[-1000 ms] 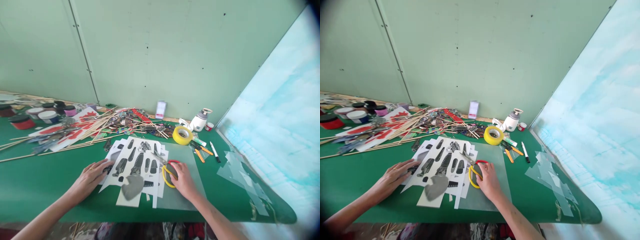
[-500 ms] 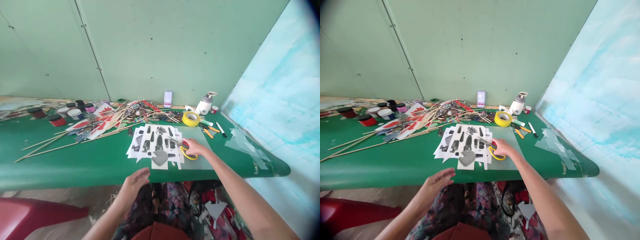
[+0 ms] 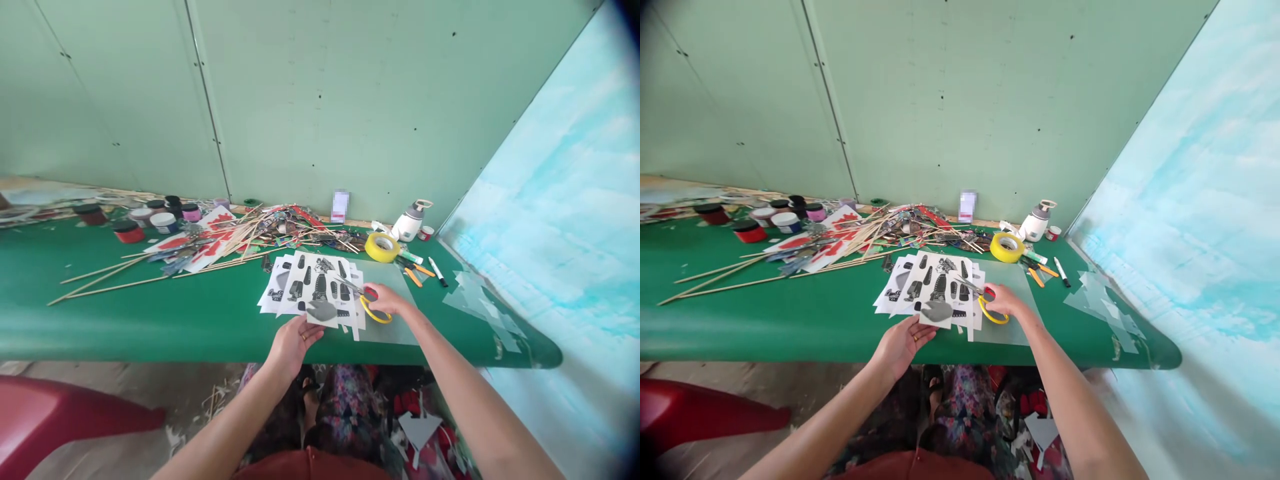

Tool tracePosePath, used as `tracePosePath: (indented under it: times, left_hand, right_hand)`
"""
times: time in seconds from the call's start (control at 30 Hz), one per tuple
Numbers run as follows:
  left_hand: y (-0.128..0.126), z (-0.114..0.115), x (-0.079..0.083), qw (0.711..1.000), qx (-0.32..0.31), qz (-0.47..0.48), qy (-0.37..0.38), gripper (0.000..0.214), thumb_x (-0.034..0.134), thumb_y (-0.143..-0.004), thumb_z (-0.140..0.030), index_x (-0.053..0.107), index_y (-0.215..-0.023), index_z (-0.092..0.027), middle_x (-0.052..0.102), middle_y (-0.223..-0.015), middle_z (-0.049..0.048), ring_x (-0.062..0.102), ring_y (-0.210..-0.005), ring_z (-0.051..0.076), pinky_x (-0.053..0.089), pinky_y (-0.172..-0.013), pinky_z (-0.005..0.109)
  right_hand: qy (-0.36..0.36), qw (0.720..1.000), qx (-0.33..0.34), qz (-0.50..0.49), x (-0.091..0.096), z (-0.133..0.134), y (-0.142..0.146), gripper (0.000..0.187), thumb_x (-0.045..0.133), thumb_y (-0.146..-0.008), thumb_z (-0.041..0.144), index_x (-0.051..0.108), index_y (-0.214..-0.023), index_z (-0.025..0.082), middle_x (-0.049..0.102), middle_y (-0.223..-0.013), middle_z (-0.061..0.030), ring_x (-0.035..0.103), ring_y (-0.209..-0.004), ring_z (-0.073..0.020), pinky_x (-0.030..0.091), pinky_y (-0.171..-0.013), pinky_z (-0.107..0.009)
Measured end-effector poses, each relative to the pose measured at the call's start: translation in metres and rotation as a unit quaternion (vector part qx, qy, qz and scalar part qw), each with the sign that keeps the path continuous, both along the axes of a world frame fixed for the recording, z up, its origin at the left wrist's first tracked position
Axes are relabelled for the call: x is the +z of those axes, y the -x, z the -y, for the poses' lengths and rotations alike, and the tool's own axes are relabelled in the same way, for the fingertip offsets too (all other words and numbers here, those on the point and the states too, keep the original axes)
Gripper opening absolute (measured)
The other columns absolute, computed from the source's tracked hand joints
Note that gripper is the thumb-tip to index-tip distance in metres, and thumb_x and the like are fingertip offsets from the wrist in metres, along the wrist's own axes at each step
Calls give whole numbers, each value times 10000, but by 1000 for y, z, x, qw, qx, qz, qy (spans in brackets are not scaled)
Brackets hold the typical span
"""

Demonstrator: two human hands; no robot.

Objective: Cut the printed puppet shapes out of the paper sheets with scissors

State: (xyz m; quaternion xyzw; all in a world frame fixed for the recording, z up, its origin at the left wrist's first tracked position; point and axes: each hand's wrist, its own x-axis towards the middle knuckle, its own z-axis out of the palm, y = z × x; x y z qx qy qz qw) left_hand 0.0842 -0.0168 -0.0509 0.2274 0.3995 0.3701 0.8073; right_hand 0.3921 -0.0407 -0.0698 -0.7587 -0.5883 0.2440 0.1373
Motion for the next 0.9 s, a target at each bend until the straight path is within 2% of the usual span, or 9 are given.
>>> tracePosePath:
  times: [0.13,0.23,0.4,0.5,0.57,0.73,0.8,0.9]
  left_hand:
    - [-13,-14,-1,999,6,27,-19,158,541,-904,-135,675,-958,-71,757,-919,156,727,-795,201,602,-717,286]
    - [-16,-26,-4,999,9,43,-12,156,559,-902,-186,670,-979,-108,751,-966,149,727,-873,219,602,-737,296]
    - [3,-53,-1,998,42,42,-2,177,497,-920,-269,634,-953,-162,737,-970,141,726,-932,251,606,-825,390]
    - [19,-76,5,998,52,22,-18,149,498,-905,-214,626,-971,-176,739,-986,93,731,-900,234,608,-858,454]
    - [24,-91,8,1000,13,-5,-14,149,543,-872,-160,649,-971,-125,746,-959,127,738,-854,247,626,-811,449]
    - [19,-118,7,990,-120,-77,13,207,607,-799,-60,667,-993,-18,748,-876,252,744,-682,347,628,-532,447]
    - [14,-121,5,987,-131,-93,10,194,586,-808,-44,662,-985,-16,749,-831,247,740,-637,328,624,-511,418]
    - [8,-119,2,988,-118,-99,-1,190,556,-816,-24,652,-978,-43,758,-814,199,745,-649,291,640,-571,407]
  right_hand:
    - [-15,998,5,-54,0,4,-4,372,630,-957,279,564,-1314,196,587,-1337,-101,620,-1133,-265,533,-941,-486]
    - [-26,996,6,-86,-1,7,-7,396,631,-957,272,548,-1337,203,565,-1374,-105,602,-1172,-276,514,-971,-505]
    - [-37,994,0,-102,-7,11,-12,432,638,-950,265,526,-1364,209,554,-1385,-107,590,-1187,-284,492,-993,-524]
    - [-39,995,3,-96,-10,13,-13,458,652,-939,254,516,-1374,211,557,-1375,-104,587,-1182,-285,481,-999,-529]
    - [-38,995,4,-90,-9,15,-12,477,664,-928,244,510,-1378,210,560,-1362,-104,584,-1180,-287,478,-998,-531]
    - [-31,996,7,-89,-6,19,-10,540,692,-894,202,492,-1396,211,547,-1373,-109,576,-1188,-292,472,-1006,-529]
    - [-27,995,9,-94,-4,19,-10,556,696,-887,190,485,-1402,210,548,-1372,-109,576,-1189,-291,464,-1015,-532]
    - [-24,994,11,-103,-3,19,-12,551,692,-894,195,485,-1405,214,552,-1372,-106,579,-1189,-289,458,-1022,-536]
